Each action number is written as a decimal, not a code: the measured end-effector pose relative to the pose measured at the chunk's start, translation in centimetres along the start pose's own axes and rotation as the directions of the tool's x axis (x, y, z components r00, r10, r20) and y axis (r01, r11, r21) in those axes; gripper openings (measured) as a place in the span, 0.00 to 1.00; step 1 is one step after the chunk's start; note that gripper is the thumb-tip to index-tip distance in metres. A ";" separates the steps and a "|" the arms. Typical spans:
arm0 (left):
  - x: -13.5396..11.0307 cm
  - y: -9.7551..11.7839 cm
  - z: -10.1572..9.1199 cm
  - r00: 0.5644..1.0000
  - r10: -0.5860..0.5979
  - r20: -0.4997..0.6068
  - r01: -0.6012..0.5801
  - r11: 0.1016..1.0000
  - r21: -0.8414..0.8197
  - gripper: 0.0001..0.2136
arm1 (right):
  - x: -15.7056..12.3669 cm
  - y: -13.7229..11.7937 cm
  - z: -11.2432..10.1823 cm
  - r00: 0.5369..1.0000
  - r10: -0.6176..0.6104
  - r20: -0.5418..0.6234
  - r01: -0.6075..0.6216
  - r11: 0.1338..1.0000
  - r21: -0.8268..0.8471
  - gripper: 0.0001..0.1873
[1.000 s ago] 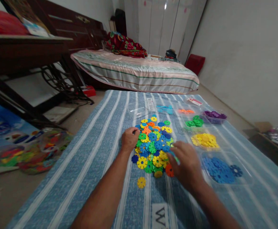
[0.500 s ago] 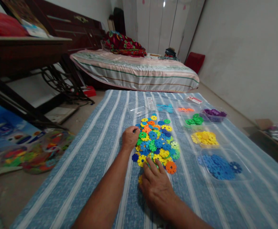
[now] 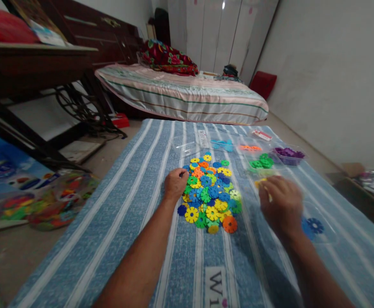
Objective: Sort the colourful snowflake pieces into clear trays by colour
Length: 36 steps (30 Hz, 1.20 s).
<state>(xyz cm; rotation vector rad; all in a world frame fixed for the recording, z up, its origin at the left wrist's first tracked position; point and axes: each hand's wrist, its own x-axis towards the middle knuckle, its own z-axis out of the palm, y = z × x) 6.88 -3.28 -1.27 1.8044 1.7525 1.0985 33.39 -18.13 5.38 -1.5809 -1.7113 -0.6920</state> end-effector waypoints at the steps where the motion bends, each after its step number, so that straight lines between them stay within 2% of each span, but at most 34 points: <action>1: 0.0 0.0 0.0 1.000 -0.004 0.000 0.004 1.000 0.002 0.09 | 0.3 0.9 -0.2 0.999 0.045 -0.015 -0.045 0.997 -0.058 0.06; 2: 0.0 0.0 0.0 1.000 -0.009 0.000 0.009 1.000 0.005 0.09 | 0.3 1.3 -0.2 0.998 0.066 -0.018 -0.067 0.995 -0.076 0.07; 4: 0.0 0.0 0.1 1.000 -0.014 -0.001 0.014 1.000 0.010 0.10 | -0.6 0.4 -0.1 0.999 0.020 0.031 -0.020 1.000 0.013 0.08; 7: 0.0 0.0 0.1 1.000 -0.008 -0.001 0.008 1.000 0.012 0.10 | -3.4 -3.6 0.7 0.975 -0.146 0.166 0.103 0.964 0.244 0.06; 10: 0.1 0.0 0.0 1.000 0.004 0.003 -0.004 1.000 0.015 0.10 | -6.0 -7.5 1.5 0.936 -0.208 0.284 0.106 0.936 0.335 0.04; 14: 0.0 0.2 -0.2 1.000 -0.003 0.002 0.003 1.000 0.010 0.10 | -7.5 -9.1 2.3 0.934 -0.222 0.279 0.106 0.920 0.378 0.04; 16: 0.0 0.3 -0.2 1.000 -0.005 0.003 0.005 1.000 0.006 0.09 | -7.6 -8.9 2.4 0.941 -0.215 0.261 0.092 0.905 0.416 0.06; 20: 0.1 0.2 -0.2 1.000 -0.006 0.005 0.006 1.000 0.004 0.10 | -7.2 -8.0 1.8 0.940 -0.236 0.246 0.092 0.871 0.483 0.05; 24: 0.1 0.0 0.0 1.000 0.013 0.001 -0.013 1.000 -0.008 0.11 | -4.8 -5.2 0.5 0.951 -0.234 0.200 0.124 0.886 0.446 0.06; 26: 0.1 0.0 0.0 1.000 0.021 0.000 -0.021 1.000 -0.010 0.12 | -2.9 -2.6 0.0 0.974 -0.170 0.149 0.110 0.933 0.343 0.08; 28: 0.1 0.0 -0.1 1.000 0.018 -0.001 -0.018 1.000 -0.001 0.11 | -1.1 0.2 -0.4 0.993 -0.073 0.095 0.057 0.985 0.165 0.07; 31: 0.1 0.1 -0.2 1.000 0.004 0.000 -0.004 1.000 0.011 0.10 | 0.3 2.9 -0.6 0.998 0.058 0.013 -0.057 0.996 -0.074 0.06; 33: 0.1 0.1 -0.2 1.000 0.000 -0.001 0.000 1.000 0.011 0.10 | 0.0 2.6 -0.4 0.998 0.043 0.041 -0.041 0.998 -0.051 0.06; 36: 0.1 0.1 -0.2 1.000 0.001 -0.008 -0.001 1.000 0.004 0.10 | -2.1 -0.1 0.0 0.982 -0.079 0.170 0.057 0.990 0.130 0.06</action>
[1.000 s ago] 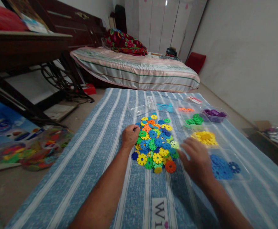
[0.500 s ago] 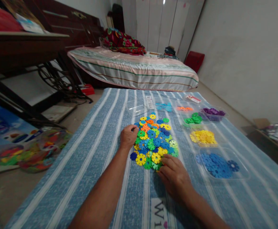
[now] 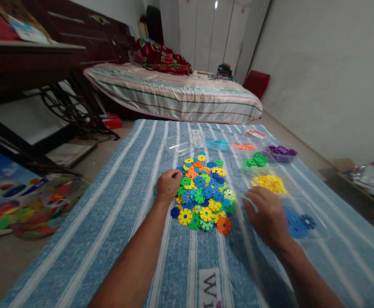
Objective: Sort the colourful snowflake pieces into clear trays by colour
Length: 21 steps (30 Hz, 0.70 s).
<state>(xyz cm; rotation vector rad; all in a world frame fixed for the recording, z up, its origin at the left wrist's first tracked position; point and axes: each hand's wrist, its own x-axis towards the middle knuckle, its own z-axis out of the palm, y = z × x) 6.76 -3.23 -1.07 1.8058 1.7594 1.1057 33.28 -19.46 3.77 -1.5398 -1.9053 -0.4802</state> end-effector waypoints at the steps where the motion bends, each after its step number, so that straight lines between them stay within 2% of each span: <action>1: 0.0 0.0 0.0 1.000 0.001 0.000 -0.001 1.000 -0.004 0.10 | -0.7 -1.2 0.4 0.999 -0.023 0.049 0.021 0.999 0.033 0.06; 4: -0.1 0.0 0.0 1.000 -0.007 0.005 0.007 1.000 -0.007 0.10 | -2.5 -4.1 1.4 0.980 -0.026 0.196 0.016 0.999 0.052 0.05; 7: 0.0 0.0 0.0 1.000 -0.009 0.001 0.009 1.000 0.008 0.11 | -3.5 -5.5 1.8 0.961 -0.001 0.276 -0.010 0.999 0.038 0.05; 11: 0.1 -0.1 0.0 1.000 0.003 0.004 -0.003 1.000 0.013 0.11 | -4.0 -5.6 2.1 0.955 0.039 0.293 -0.055 0.997 0.047 0.08; 18: 0.2 -0.3 0.0 1.000 0.001 0.003 -0.001 1.000 -0.012 0.10 | -4.1 -5.3 2.0 0.970 0.037 0.240 -0.095 0.967 0.238 0.08; 21: 0.3 -0.5 -0.1 1.000 0.000 0.001 0.000 1.000 -0.022 0.09 | -3.6 -5.7 1.1 0.947 -0.015 0.320 -0.107 0.927 0.359 0.09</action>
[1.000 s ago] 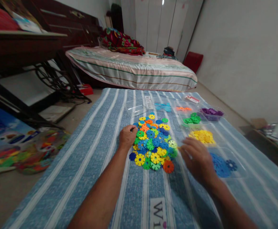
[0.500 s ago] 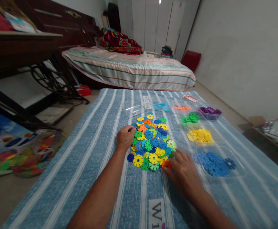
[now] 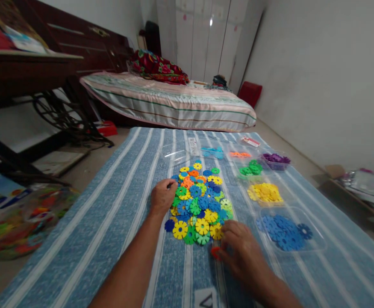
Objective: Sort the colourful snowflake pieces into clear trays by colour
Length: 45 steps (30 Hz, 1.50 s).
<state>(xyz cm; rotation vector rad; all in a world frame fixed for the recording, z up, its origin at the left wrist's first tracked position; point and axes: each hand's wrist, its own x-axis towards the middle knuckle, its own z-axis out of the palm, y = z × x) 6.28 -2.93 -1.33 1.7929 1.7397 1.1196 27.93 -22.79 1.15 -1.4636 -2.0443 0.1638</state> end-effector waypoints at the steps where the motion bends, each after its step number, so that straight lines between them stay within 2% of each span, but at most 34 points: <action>1: 0.0 -0.1 0.0 1.000 0.004 -0.002 -0.004 1.000 0.000 0.09 | 0.2 -0.3 -0.4 0.999 -0.008 0.049 0.007 0.999 0.035 0.09; 4: 0.1 -0.2 0.0 1.000 0.018 -0.008 -0.018 1.000 -0.003 0.09 | 2.0 -0.7 -1.9 0.982 -0.054 0.179 0.043 0.997 0.070 0.10; 7: 0.1 -0.2 -0.1 1.000 0.010 -0.005 -0.010 1.000 -0.007 0.10 | 6.0 1.2 -4.0 0.975 -0.112 0.190 0.116 0.993 -0.011 0.09; 9: 0.1 -0.1 -0.1 1.000 0.007 0.002 -0.007 1.000 -0.012 0.10 | 9.6 3.9 -5.8 0.985 -0.156 0.071 0.165 0.975 -0.147 0.10; 11: 0.0 -0.1 -0.2 1.000 0.007 0.002 -0.007 1.000 -0.018 0.10 | 13.2 7.0 -7.6 0.977 -0.120 -0.174 0.059 0.944 -0.324 0.10; 13: 0.0 -0.1 -0.2 1.000 0.011 -0.006 -0.011 1.000 -0.019 0.09 | 15.7 9.6 -9.1 0.906 -0.086 -0.415 -0.097 0.911 -0.401 0.05; 15: 0.1 -0.1 -0.2 1.000 0.012 -0.012 -0.012 1.000 -0.014 0.09 | 16.4 11.0 -9.7 0.866 -0.068 -0.495 -0.159 0.902 -0.401 0.09; 17: 0.1 -0.1 -0.2 1.000 0.012 -0.013 -0.012 1.000 -0.006 0.09 | 15.3 11.0 -9.2 0.874 -0.051 -0.483 -0.158 0.911 -0.381 0.11; 20: 0.0 -0.1 -0.1 1.000 0.014 -0.007 -0.014 1.000 0.003 0.09 | 11.8 9.1 -7.0 0.928 -0.028 -0.371 -0.096 0.946 -0.310 0.10; 24: -0.1 0.1 -0.1 1.000 0.006 0.009 -0.006 1.000 0.008 0.10 | 7.1 5.4 -3.8 0.995 0.027 -0.094 -0.042 0.986 -0.163 0.06; 26: -0.1 0.2 0.0 1.000 -0.001 0.010 0.000 1.000 0.018 0.11 | 5.6 3.9 -2.7 0.997 0.043 0.058 -0.036 0.993 -0.116 0.05; 28: -0.1 0.1 0.0 1.000 0.001 0.007 -0.001 1.000 0.026 0.11 | 4.4 2.8 -1.8 0.990 0.039 0.139 -0.026 0.995 -0.098 0.05; 31: 0.0 0.0 0.2 1.000 0.007 0.005 -0.007 1.000 0.024 0.11 | 3.0 2.0 -0.7 0.992 0.020 0.126 -0.001 0.989 -0.147 0.06; 35: 0.0 -0.1 0.3 1.000 0.012 0.001 -0.012 1.000 0.007 0.11 | 1.6 1.6 0.9 0.998 0.034 0.055 -0.018 0.965 -0.263 0.18; 37: 0.0 -0.1 0.3 1.000 0.011 -0.002 -0.011 1.000 0.005 0.11 | 1.3 1.6 1.7 0.999 0.041 0.032 -0.030 0.954 -0.298 0.21; 45: 0.0 -0.2 0.2 1.000 0.014 -0.006 -0.014 1.000 0.001 0.11 | 1.3 1.9 2.2 0.995 -0.090 0.035 0.097 0.942 -0.321 0.19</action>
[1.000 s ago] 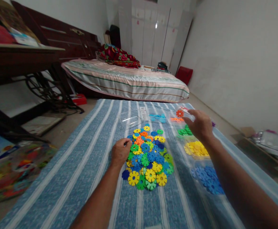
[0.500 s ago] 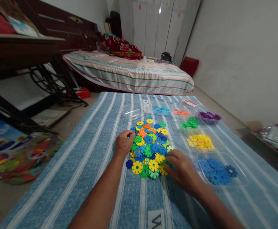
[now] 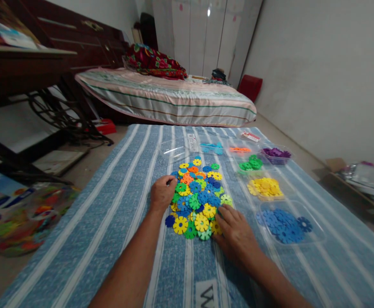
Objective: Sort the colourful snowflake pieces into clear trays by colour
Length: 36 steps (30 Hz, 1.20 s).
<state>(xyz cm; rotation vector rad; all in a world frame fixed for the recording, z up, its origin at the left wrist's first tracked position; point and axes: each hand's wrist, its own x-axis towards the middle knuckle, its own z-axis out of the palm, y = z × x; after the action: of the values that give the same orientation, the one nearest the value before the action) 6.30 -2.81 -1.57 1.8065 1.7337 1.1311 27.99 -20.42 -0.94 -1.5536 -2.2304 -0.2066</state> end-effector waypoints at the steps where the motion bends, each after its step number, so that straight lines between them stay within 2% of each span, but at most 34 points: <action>1: 0.0 0.0 0.0 1.000 0.001 -0.001 -0.001 1.000 -0.001 0.11 | 0.1 0.1 0.0 1.000 -0.020 -0.014 0.020 1.000 0.001 0.18; 5: 0.0 -0.1 0.1 1.000 -0.002 -0.008 0.002 1.000 0.000 0.11 | 0.2 0.4 0.2 0.983 -0.126 -0.131 0.131 0.991 0.030 0.08; 8: 0.1 0.0 0.1 1.000 -0.010 -0.011 0.010 1.000 0.008 0.11 | 0.3 0.6 0.1 0.959 -0.173 -0.224 0.197 0.976 0.092 0.09; 13: 0.1 0.2 0.0 1.000 -0.012 0.003 0.012 1.000 0.016 0.12 | 0.7 0.9 -1.0 0.943 -0.129 -0.306 0.193 0.963 0.190 0.08; 16: 0.0 0.3 0.0 1.000 -0.017 0.005 0.017 1.000 0.016 0.11 | 1.4 2.1 -2.6 0.947 -0.094 -0.308 0.157 0.970 0.187 0.08; 18: 0.0 0.3 0.0 1.000 -0.015 0.007 0.015 1.000 0.017 0.11 | 2.0 3.8 -4.0 0.943 -0.069 -0.326 0.117 0.985 0.130 0.09; 20: -0.1 0.3 0.0 1.000 -0.008 0.006 0.008 1.000 0.019 0.11 | 2.6 6.0 -5.4 0.925 -0.015 -0.381 0.018 1.000 0.002 0.11; 22: -0.1 0.4 0.0 1.000 -0.004 0.006 0.004 1.000 0.018 0.11 | 3.0 8.0 -6.3 0.884 0.068 -0.462 -0.143 0.981 -0.130 0.10; 24: -0.1 0.4 -0.1 1.000 -0.013 0.007 0.012 1.000 0.019 0.11 | 3.1 9.0 -6.5 0.852 0.126 -0.508 -0.242 0.956 -0.169 0.10; 25: 0.0 0.4 -0.1 1.000 -0.018 0.008 0.018 1.000 0.021 0.11 | 3.1 9.1 -6.3 0.854 0.136 -0.502 -0.246 0.956 -0.159 0.10; 27: 0.0 0.4 -0.1 1.000 -0.027 0.007 0.026 0.999 0.025 0.10 | 2.9 8.1 -5.4 0.886 0.120 -0.447 -0.188 0.976 -0.111 0.11; 31: 0.0 0.3 -0.1 1.000 -0.026 0.009 0.026 1.000 0.014 0.11 | 2.2 4.0 -2.5 0.958 0.054 -0.281 -0.043 0.998 0.046 0.10; 34: -0.1 0.4 -0.2 1.000 -0.018 0.004 0.018 1.000 0.012 0.10 | 1.8 1.3 -0.8 0.981 0.011 -0.191 0.015 0.991 0.132 0.08; 36: -0.1 0.4 -0.2 1.000 -0.019 0.006 0.019 1.000 0.014 0.10 | 1.7 0.5 -0.2 0.984 0.015 -0.179 0.015 0.987 0.160 0.07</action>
<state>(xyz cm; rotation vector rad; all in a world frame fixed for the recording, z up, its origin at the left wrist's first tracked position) 6.47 -3.00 -1.16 1.7963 1.7558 1.1078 28.06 -18.86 -0.11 -1.3922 -2.0533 -0.1560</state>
